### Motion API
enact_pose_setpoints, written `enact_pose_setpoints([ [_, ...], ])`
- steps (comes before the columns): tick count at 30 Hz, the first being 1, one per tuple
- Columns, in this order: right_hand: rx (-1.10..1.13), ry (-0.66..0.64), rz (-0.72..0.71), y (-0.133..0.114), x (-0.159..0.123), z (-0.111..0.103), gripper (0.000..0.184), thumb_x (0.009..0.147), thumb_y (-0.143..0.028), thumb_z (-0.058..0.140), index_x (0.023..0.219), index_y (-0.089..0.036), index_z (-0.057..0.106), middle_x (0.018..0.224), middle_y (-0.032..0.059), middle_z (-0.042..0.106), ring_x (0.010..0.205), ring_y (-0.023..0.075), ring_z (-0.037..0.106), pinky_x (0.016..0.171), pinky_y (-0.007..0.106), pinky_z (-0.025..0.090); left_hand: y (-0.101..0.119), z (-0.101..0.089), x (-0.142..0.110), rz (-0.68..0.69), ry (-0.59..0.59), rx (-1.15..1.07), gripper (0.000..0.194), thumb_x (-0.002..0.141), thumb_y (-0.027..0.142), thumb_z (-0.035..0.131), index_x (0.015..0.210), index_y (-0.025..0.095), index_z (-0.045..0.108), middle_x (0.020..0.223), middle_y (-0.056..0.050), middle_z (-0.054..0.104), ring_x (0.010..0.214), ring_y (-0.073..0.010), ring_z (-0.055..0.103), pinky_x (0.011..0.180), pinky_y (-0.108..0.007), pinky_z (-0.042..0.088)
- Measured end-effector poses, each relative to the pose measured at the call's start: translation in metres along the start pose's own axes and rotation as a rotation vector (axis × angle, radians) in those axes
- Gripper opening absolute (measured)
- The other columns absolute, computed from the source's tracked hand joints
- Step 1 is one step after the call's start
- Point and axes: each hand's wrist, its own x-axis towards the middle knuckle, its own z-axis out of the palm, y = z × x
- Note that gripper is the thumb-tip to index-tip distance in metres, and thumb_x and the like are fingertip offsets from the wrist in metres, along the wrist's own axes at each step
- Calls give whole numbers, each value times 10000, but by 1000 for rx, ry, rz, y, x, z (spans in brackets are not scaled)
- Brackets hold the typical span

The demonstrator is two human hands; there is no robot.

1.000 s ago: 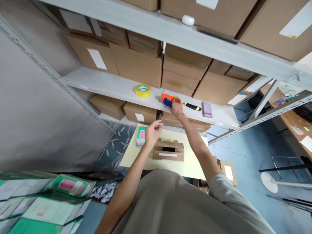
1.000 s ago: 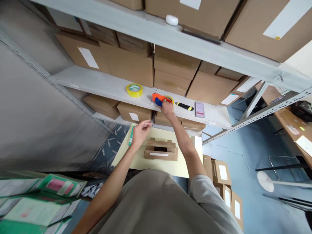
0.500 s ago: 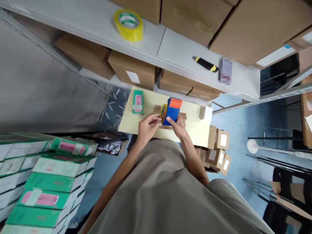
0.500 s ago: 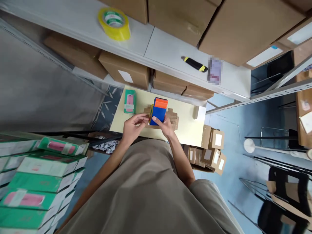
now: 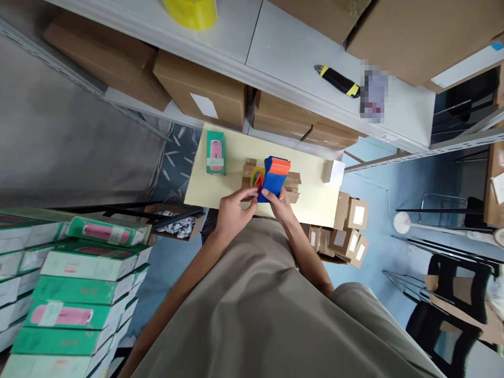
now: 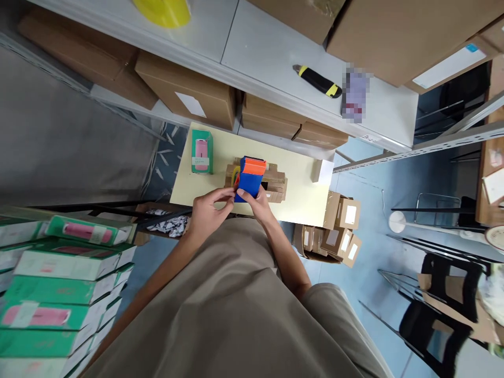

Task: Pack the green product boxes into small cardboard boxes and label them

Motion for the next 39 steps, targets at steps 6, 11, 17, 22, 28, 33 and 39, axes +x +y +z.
enact_pose_setpoints([
  [6, -92, -25, -10, -8, 0, 9, 756, 788, -932, 801, 1085, -251, 660, 1020, 60, 749, 999, 265, 725, 948, 429, 648, 13, -9, 1, 31, 48, 50, 314, 942, 234, 673, 1213, 229, 833, 1024, -22, 875, 919, -209, 841, 953, -320, 679],
  [11, -151, -162, 37, -25, -11, -5, 754, 808, -872, 856, 1204, -267, 640, 1083, 84, 781, 966, 285, 757, 878, 452, 664, 14, -32, 17, -40, 115, -85, 318, 1003, 401, 720, 1234, 206, 816, 1213, -81, 853, 1017, -222, 819, 969, -329, 665],
  [17, -370, -260, 16, -35, -29, -23, 779, 814, -782, 919, 1318, -246, 661, 1185, 86, 767, 1025, 286, 725, 916, 445, 642, 26, -56, 41, -124, -155, -234, 666, 961, 774, 749, 1264, 188, 834, 1287, -146, 827, 1230, -324, 785, 1073, -408, 647],
  [22, -460, -308, -25, -38, -33, -29, 767, 846, -754, 910, 1348, -222, 677, 1223, 93, 763, 1062, 295, 715, 954, 445, 626, 38, -58, 50, -74, -234, -154, 515, 907, 685, 851, 1086, 202, 865, 1113, -107, 838, 1051, -288, 794, 966, -375, 662],
  [28, -519, -365, -31, -41, -34, -38, 720, 895, -714, 879, 1372, -214, 678, 1208, 98, 779, 999, 292, 726, 890, 436, 619, 36, -55, 57, -68, -260, -95, 456, 913, 662, 832, 938, 206, 845, 924, -75, 815, 877, -246, 753, 832, -329, 643],
  [33, -541, -406, -15, -47, -33, -44, 667, 924, -673, 847, 1383, -219, 681, 1166, 85, 796, 939, 281, 732, 821, 410, 609, 30, -50, 56, -58, -233, -81, 437, 902, 650, 846, 945, 215, 845, 939, -74, 818, 870, -238, 749, 806, -315, 637],
  [39, -660, -389, -2, -48, -30, -48, 633, 915, -624, 818, 1383, -216, 693, 1071, 61, 798, 847, 257, 701, 744, 378, 565, 7, -35, 47, -105, -169, -98, 405, 930, 618, 823, 964, 215, 850, 933, -69, 833, 834, -223, 760, 750, -296, 629],
])
